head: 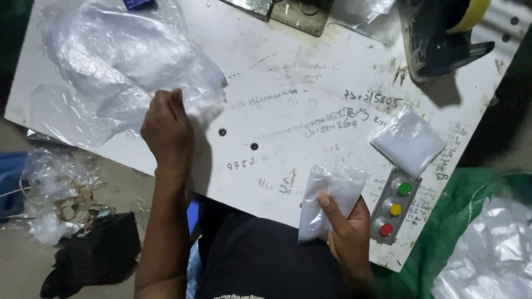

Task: The person is folding individual plastic bags and placing them into a green collection bin at a factory workstation.

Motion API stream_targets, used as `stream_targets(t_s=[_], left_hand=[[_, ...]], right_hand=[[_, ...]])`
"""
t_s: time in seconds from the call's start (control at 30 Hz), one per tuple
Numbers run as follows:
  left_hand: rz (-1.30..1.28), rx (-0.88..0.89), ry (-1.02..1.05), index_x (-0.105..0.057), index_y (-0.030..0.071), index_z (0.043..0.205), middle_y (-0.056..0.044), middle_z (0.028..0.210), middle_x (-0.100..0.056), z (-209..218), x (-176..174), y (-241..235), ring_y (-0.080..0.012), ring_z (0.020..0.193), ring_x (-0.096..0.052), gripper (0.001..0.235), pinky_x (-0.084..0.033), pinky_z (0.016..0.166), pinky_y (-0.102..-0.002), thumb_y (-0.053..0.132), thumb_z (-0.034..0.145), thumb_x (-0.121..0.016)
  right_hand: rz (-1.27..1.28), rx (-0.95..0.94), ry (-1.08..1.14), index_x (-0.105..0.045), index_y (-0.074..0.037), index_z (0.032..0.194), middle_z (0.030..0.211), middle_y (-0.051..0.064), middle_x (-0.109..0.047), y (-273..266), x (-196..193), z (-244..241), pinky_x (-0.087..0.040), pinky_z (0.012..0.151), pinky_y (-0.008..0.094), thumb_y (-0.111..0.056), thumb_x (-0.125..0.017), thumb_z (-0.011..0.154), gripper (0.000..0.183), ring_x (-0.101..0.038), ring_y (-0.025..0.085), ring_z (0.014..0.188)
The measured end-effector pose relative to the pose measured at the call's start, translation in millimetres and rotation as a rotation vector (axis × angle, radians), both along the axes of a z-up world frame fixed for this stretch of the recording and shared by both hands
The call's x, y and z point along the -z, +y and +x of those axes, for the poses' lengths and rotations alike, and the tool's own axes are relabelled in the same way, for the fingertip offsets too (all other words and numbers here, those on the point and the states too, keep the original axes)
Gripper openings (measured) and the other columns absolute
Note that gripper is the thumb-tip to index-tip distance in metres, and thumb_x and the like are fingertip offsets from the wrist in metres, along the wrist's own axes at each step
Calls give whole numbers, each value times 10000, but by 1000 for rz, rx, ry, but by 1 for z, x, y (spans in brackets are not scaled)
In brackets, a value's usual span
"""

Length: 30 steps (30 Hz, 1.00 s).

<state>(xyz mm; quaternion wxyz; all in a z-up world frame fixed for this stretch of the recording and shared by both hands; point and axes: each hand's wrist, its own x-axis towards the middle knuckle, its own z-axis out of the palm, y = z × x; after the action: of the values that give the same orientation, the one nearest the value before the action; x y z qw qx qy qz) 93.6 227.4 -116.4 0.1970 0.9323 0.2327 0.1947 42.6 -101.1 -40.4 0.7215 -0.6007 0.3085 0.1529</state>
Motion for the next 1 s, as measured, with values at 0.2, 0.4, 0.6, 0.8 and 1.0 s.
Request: stream_targets(t_s=[0.2, 0.4, 0.6, 0.8, 1.0], left_hand=[[291, 311, -287, -684, 58, 1051, -78, 869, -679, -16, -22, -26, -224, 625, -605, 131, -437, 527, -360, 169, 1117, -663], [-583, 146, -136, -741, 42, 956, -78, 930, -782, -18, -61, -46, -156, 882, -766, 52, -601, 734, -257, 59, 998, -717], [-830, 272, -242, -597, 116, 939, -13, 935, -598, -34, -41, -84, -109, 822, -575, 204, -548, 738, -220, 26, 926, -780], [-1564, 353, 249, -533, 192, 679, 76, 666, -519, -44, -9, -141, -48, 646, -460, 243, -352, 594, -236, -22, 727, -638], [-1721, 113, 150, -538, 115, 757, 25, 668, -476, -38, -46, -153, -84, 623, -432, 385, -371, 608, -252, 378, 1034, -586]], right_hand=[[-125, -34, 0, -622, -41, 1301, 1143, 129, -708, -3, -1, 3, -601, 963, 450, -142, -740, 798, 526, -683, 298, 1120], [-90, -28, -109, -654, -35, 1247, 1108, 109, -726, -5, 2, 3, -597, 952, 405, -131, -762, 815, 456, -697, 277, 1085], [-219, -355, -185, -689, -135, 1324, 1404, 80, -711, 0, -16, 6, -568, 941, 360, -202, -753, 829, 504, -656, 238, 1216], [-379, -606, -217, -693, -156, 1105, 914, -19, -689, 6, 11, 12, -489, 783, 270, -314, -831, 824, 351, -612, 109, 864], [-257, -374, -422, -694, -95, 1090, 989, 30, -715, 3, 23, 0, -525, 832, 290, -179, -817, 849, 283, -646, 145, 938]])
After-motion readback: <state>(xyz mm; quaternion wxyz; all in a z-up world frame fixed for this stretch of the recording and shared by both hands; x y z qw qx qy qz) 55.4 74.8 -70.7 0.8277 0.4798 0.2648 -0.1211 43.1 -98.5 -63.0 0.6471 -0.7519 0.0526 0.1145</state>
